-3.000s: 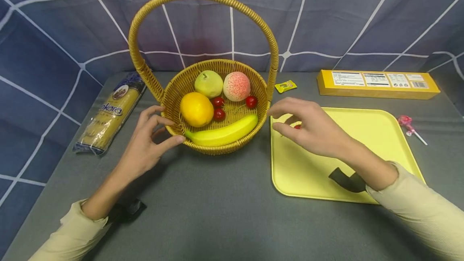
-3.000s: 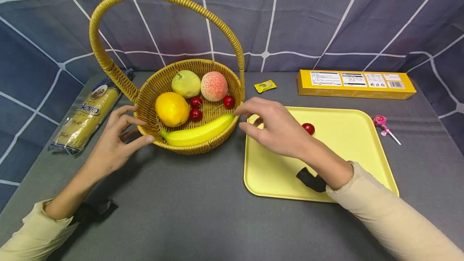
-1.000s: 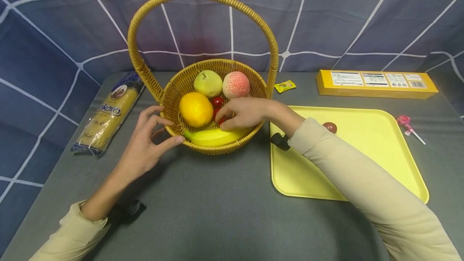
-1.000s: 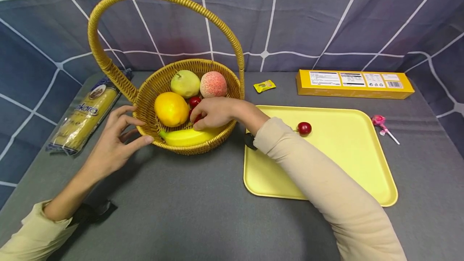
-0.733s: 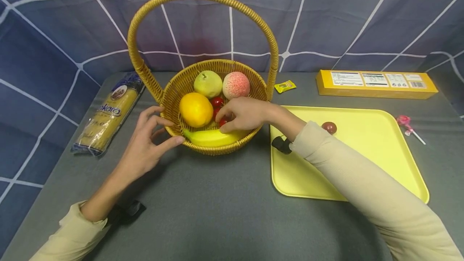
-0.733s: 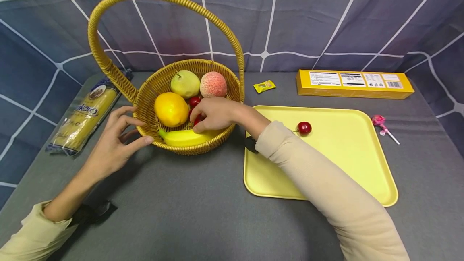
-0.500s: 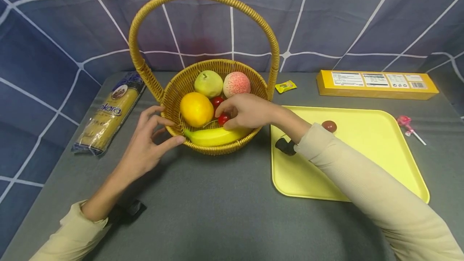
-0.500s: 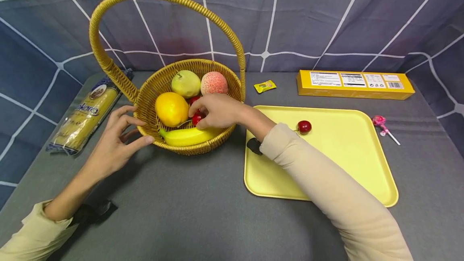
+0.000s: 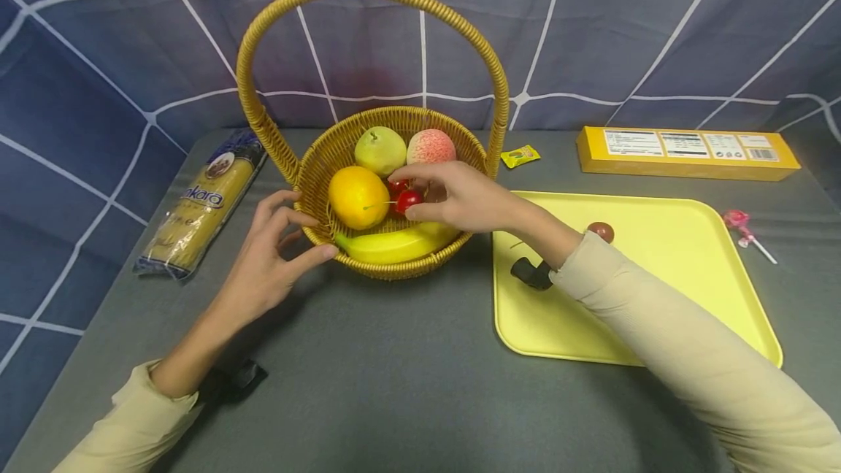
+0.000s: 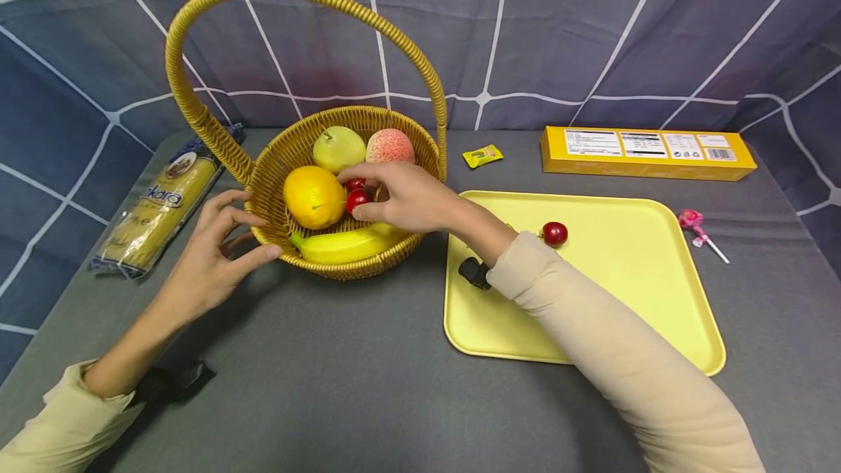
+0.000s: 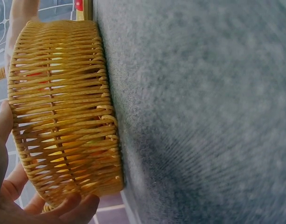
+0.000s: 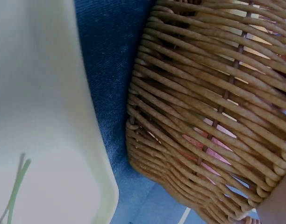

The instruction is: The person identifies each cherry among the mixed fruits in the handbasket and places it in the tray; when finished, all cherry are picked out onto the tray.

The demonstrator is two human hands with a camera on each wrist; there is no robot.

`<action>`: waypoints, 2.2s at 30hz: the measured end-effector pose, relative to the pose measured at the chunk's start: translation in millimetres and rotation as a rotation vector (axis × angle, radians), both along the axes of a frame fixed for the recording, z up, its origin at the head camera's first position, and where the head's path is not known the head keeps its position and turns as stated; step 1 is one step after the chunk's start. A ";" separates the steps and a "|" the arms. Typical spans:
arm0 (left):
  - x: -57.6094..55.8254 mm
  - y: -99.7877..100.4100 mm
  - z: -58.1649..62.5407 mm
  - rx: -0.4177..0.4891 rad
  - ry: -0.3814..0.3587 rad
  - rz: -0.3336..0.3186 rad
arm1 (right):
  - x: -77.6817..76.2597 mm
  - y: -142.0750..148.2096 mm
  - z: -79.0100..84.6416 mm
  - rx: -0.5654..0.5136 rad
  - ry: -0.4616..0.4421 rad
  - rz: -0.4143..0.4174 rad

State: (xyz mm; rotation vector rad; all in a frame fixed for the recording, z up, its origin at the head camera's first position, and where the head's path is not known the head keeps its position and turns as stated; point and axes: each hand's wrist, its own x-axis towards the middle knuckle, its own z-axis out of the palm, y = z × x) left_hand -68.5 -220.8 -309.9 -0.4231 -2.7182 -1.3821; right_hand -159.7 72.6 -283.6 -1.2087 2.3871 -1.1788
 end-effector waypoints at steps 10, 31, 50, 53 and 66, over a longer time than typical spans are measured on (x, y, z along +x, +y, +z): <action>-0.5 -0.2 -0.2 -0.006 0.000 -0.003 | 17.5 15.9 5.6 -0.057 -0.036 -0.006; 0.0 0.5 -0.2 -0.003 0.017 -0.001 | 73.1 159.0 19.2 0.050 0.012 -0.331; -1.0 0.0 -0.9 0.005 0.014 -0.002 | 53.9 267.4 -38.1 0.278 -0.056 -0.465; -1.3 0.5 -0.5 0.008 0.011 -0.005 | 52.3 263.8 -38.5 0.304 -0.007 -0.448; -0.1 0.8 0.6 -0.008 0.010 0.003 | 55.9 252.2 -25.6 0.337 -0.033 -0.511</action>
